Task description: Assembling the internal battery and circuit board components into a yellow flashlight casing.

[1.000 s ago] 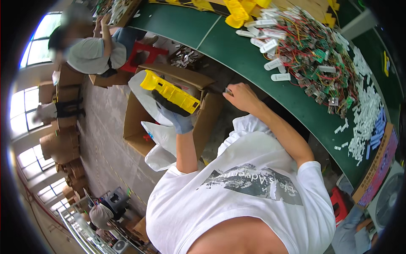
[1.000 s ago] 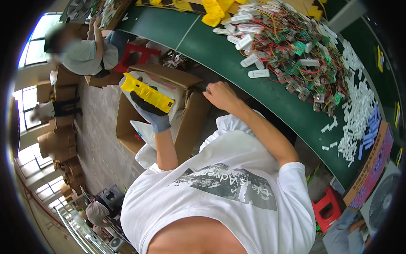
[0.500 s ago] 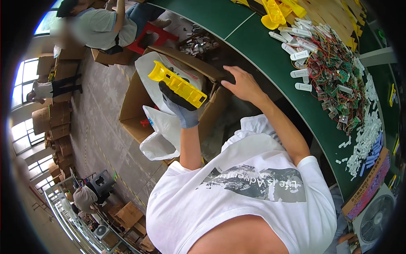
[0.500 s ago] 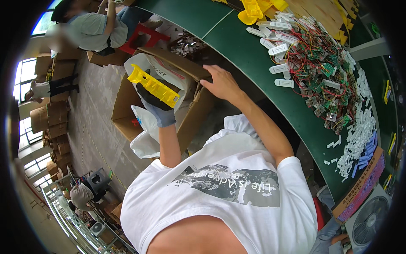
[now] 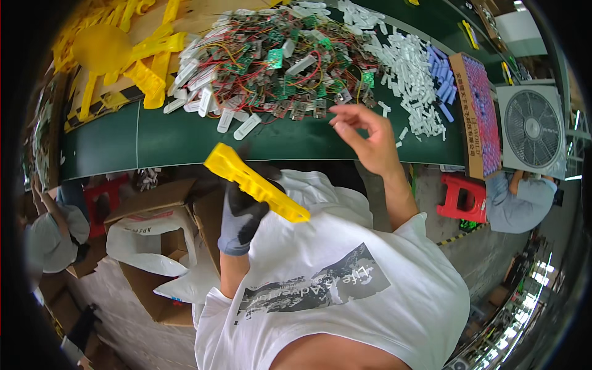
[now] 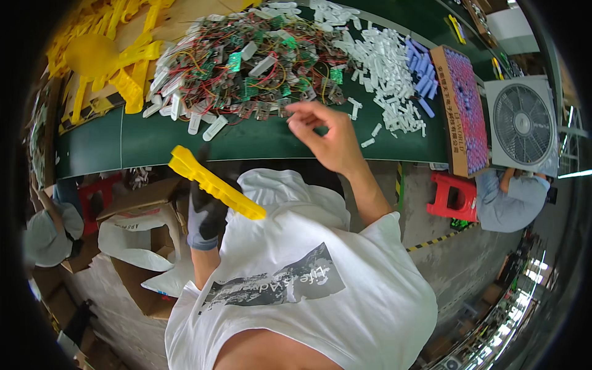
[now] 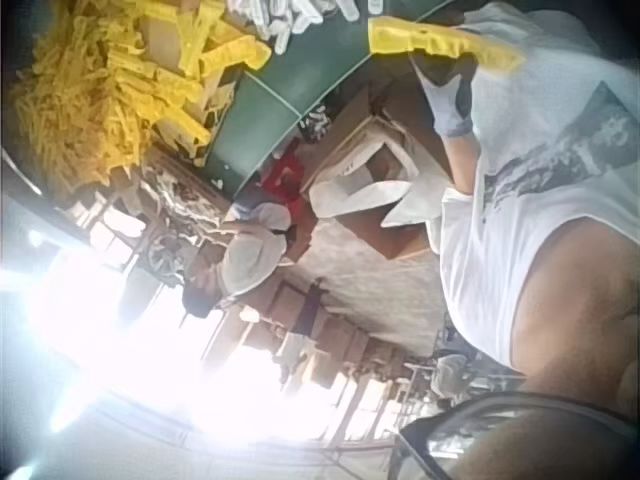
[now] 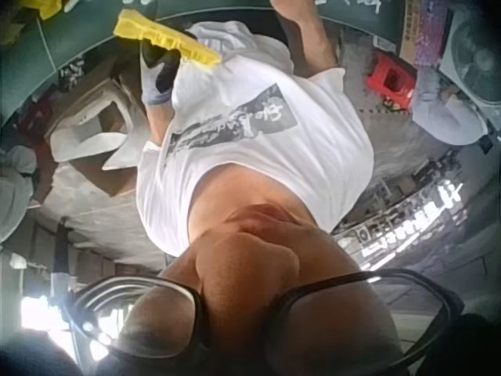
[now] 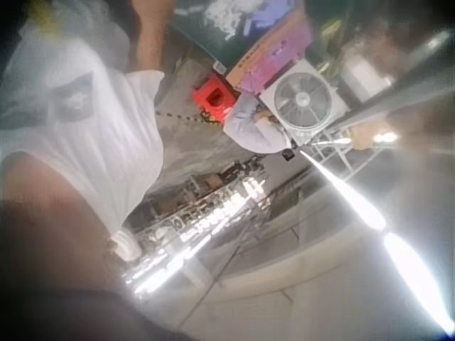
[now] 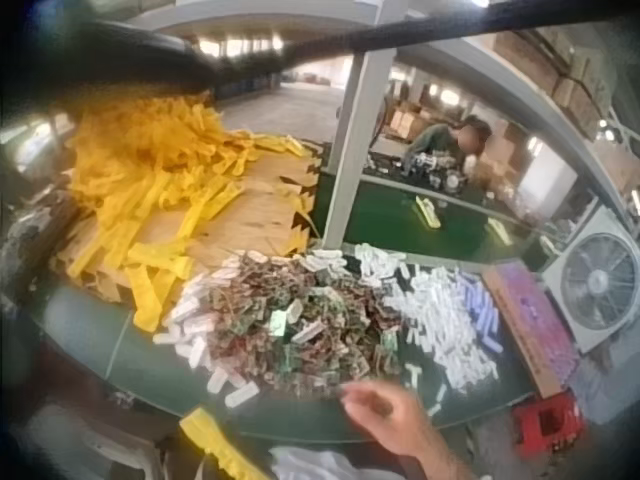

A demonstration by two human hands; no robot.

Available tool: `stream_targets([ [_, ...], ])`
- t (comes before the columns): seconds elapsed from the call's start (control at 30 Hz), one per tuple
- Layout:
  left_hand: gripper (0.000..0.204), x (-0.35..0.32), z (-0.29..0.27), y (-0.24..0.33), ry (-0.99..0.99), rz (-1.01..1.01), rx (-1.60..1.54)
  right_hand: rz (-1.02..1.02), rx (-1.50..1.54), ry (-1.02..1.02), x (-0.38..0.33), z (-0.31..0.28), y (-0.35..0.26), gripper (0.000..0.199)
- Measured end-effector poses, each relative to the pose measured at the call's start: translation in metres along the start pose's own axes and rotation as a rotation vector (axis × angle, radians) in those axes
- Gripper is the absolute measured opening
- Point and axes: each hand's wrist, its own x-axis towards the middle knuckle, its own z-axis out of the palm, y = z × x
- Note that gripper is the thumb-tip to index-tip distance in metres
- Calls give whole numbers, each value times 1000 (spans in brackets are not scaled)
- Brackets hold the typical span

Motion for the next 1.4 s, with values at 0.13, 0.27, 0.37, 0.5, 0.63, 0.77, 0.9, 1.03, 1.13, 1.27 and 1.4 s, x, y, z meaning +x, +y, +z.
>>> stream_targets([
  [0.13, 83, 17, 57, -11, -565, -358, -129, 105, -345, 235, 8, -45, 20, 25],
  [0.27, 87, 20, 91, -29, -815, -712, -25, -154, -618, 144, 27, -45, 25, 28],
  [0.37, 87, 17, 93, -41, -944, -713, 46, -347, -785, -36, 45, -46, 37, 29],
  [0.5, 86, 22, 80, -31, -880, -784, 150, -316, -740, -196, 65, -57, 40, 25],
  [0.63, 68, 29, 68, -49, -481, -578, -47, -55, -207, -102, 85, -78, 21, 25],
  [0.77, 47, 54, 58, -68, -525, -405, -700, -91, 630, 224, 112, -90, 7, 22],
  [0.9, 47, 79, 72, -60, -503, -419, -765, -221, 898, 304, 128, -105, -24, 17],
  [1.03, 46, 110, 120, -47, -573, -212, -634, -285, 891, 230, 111, -94, -56, 19],
  [1.13, 49, 127, 146, -34, -556, -102, -727, -336, 933, 192, 84, -86, -74, 23],
  [1.27, 49, 148, 150, -5, -423, 84, -888, -262, 837, 217, 34, -82, -52, 24],
  [1.4, 45, 160, 136, -5, -561, 147, -620, -209, 1017, 330, 0, -72, -12, 29],
])
